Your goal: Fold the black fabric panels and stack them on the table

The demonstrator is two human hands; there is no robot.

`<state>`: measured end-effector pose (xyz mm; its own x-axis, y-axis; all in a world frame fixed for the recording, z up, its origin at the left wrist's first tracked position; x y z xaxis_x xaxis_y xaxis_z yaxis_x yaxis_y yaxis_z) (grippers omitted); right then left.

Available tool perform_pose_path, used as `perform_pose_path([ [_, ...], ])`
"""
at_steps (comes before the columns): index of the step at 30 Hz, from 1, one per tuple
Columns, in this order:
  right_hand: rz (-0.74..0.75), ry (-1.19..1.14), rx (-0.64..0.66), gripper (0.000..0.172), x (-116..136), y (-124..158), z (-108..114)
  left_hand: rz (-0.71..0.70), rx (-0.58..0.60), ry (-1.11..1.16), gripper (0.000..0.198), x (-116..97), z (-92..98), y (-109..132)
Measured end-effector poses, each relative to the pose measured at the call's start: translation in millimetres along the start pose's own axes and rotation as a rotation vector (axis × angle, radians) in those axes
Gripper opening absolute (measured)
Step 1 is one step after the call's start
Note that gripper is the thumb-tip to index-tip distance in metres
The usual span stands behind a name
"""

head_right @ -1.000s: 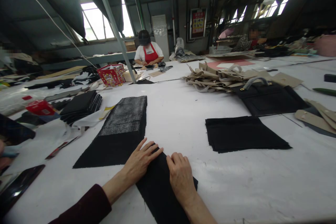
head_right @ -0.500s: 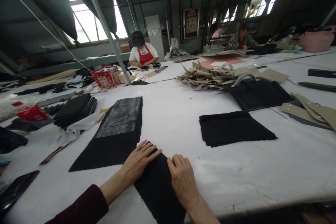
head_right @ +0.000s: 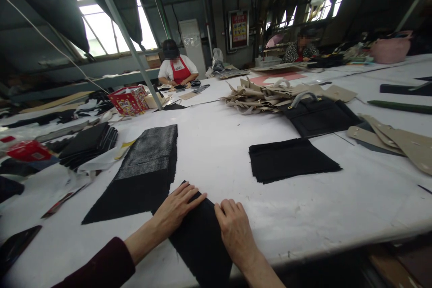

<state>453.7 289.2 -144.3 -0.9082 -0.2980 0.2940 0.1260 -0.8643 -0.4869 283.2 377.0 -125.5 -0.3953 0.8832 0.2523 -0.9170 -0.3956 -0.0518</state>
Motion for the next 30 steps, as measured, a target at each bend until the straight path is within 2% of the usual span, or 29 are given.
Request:
perform_pose_path([
  [7,0.021,0.02,0.011,0.031,-3.5,5.3,1.9,-0.067,0.027,0.082,0.05,-6.7,1.3,-6.1],
  [14,0.012,0.027,0.036,0.03,-4.5,8.3,6.7,-0.045,0.056,0.11,0.064,-12.4,5.1,-6.0],
  [21,0.005,0.027,0.043,0.029,-6.1,13.2,13.7,-0.089,0.055,0.177,0.055,-21.8,11.4,-12.1],
  [27,0.009,0.04,0.026,0.03,-9.3,19.2,15.7,-0.061,0.073,0.177,0.063,-28.1,14.4,-13.7],
  [30,0.013,0.055,0.022,0.029,-10.4,21.3,17.6,-0.091,0.057,0.182,0.059,-31.3,14.9,-14.7],
])
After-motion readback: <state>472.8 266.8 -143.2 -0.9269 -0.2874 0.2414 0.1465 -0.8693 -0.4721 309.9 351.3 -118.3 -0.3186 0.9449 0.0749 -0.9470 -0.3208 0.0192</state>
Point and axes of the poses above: each hand's wrist, its own y-axis away from the middle knuckle, its own z-axis out of the back of the hand, x = y × z, the point moved 4 cm from there along -y, towards the middle knuckle, and after that the axes turned 3 degrees about -z, right-handed, at the moved point
